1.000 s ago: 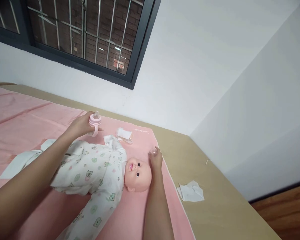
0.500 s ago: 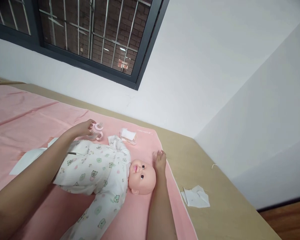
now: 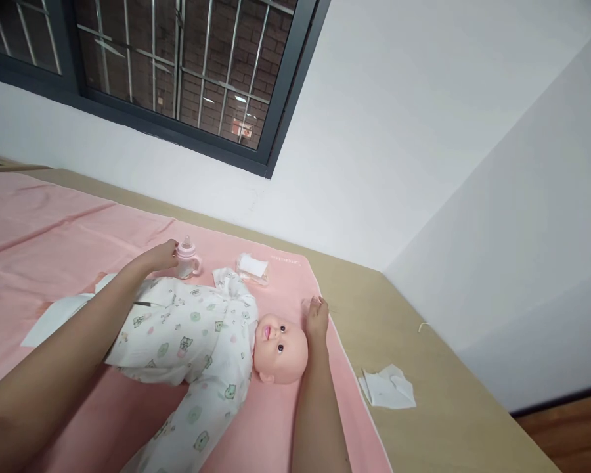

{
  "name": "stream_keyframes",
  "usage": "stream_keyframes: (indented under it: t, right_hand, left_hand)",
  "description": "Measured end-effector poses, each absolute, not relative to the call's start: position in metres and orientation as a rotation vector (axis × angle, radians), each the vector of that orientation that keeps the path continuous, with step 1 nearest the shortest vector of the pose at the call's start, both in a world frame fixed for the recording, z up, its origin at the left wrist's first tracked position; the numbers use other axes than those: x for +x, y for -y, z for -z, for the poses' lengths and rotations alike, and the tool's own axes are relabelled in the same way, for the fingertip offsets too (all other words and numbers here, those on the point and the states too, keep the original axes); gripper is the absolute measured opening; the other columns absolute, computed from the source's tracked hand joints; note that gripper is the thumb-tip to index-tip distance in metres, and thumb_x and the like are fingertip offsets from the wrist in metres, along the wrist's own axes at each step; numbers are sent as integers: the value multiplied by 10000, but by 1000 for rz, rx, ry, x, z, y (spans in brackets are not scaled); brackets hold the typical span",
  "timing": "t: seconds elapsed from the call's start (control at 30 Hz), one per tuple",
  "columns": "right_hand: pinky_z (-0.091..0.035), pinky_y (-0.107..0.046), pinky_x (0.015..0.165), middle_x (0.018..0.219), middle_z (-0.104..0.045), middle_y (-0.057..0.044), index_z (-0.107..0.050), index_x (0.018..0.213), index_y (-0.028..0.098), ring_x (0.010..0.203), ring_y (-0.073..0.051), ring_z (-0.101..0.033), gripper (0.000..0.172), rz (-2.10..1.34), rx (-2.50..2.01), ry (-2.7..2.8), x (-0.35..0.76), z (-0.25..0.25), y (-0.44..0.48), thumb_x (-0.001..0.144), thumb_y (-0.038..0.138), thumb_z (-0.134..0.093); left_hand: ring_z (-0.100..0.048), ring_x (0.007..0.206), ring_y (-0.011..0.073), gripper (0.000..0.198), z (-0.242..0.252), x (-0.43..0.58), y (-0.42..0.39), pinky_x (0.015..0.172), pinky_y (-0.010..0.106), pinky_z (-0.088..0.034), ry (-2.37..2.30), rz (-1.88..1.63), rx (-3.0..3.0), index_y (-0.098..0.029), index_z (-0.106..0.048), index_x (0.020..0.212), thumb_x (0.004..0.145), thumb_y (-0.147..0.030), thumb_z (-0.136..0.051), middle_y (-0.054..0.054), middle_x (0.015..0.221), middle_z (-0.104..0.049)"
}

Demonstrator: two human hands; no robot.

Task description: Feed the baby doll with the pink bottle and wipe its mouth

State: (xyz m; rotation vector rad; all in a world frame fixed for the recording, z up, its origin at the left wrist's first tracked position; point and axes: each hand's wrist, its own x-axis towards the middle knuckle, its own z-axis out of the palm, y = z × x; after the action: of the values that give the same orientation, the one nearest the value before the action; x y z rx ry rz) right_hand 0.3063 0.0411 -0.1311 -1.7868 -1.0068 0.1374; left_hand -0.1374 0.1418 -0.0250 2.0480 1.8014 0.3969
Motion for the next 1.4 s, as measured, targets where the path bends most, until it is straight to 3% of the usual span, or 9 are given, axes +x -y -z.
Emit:
stream_keyframes:
  t: [0.17,0.3,0.43,0.6,0.7,0.83,1.0,1.13,1.4]
  right_hand:
    - [-377,-423,991,1284,-515,-234,-472,1224,94,1189,-311,-494,803,-154,-1793,986,302,127,-39,772,725,-265]
    - [-377,-405,991,1281,-526,-220,-479,1219,106,1193,-297,-498,776,-158,-1786,971,299,124,-37,781,713,-271]
    - [-391,-407,971,1269,-534,-219,-486,1210,104,1169,-297,-510,763,-158,-1773,958,299,125,-37,791,703,-267]
    - [-406,-404,940,1200,-568,-216,-501,1190,94,1095,-287,-537,758,-94,-1761,916,297,122,-37,792,695,-266]
    - [-390,-387,956,1213,-554,-214,-485,1216,83,1118,-278,-514,741,3,-1736,891,293,115,-33,808,663,-270]
    - [-409,-337,879,1111,-624,-155,-579,1071,129,1036,-239,-543,559,185,-1635,924,280,101,-23,875,543,-258]
    - [-391,-264,664,631,-641,-24,-617,873,180,635,-167,-585,468,52,-1592,1154,259,90,-14,904,496,-272]
    - [-380,-247,626,602,-638,-15,-616,844,186,600,-156,-590,470,-34,-1559,1268,246,90,-13,901,524,-295]
    - [-364,-245,518,590,-595,-5,-581,808,188,555,-139,-515,446,-290,-1497,1367,231,89,-11,871,556,-337]
  left_hand:
    - [-657,946,271,392,20,-138,-139,705,271,-466,-1762,-359,2102,-145,-596,1108,720,-178,-542,130,1067,-681]
    - [-643,996,273,772,15,-138,-133,738,286,-470,-1808,-325,2077,-86,-267,1445,727,-180,-535,161,1091,-676]
    - [-653,952,311,878,0,-140,-124,725,322,-463,-1896,-256,2040,-5,-98,1479,734,-165,-534,168,903,-714]
    - [-603,1050,310,647,-34,-133,-81,782,342,-457,-1922,-568,2177,-158,-309,1436,841,-337,-489,114,1115,-674]
    - [-632,974,243,489,-51,-114,-38,801,305,-462,-1619,-759,2276,-247,-458,1337,865,-376,-469,29,1059,-692]
    - [-631,962,210,402,-56,-72,-4,796,274,-474,-1226,-811,2356,-255,-582,1223,863,-394,-468,9,1105,-679]
    - [-604,1028,198,363,-43,-3,-19,850,251,-449,-809,-544,2504,-180,-636,1159,853,-274,-465,51,1171,-661]
    - [-576,1068,231,363,-29,49,-43,939,309,-410,-766,-200,2507,-135,-643,1140,836,-254,-483,113,1217,-633]
    - [-640,880,254,387,6,99,-67,765,336,-529,-705,249,2221,-178,-696,925,716,-490,-603,84,921,-723]
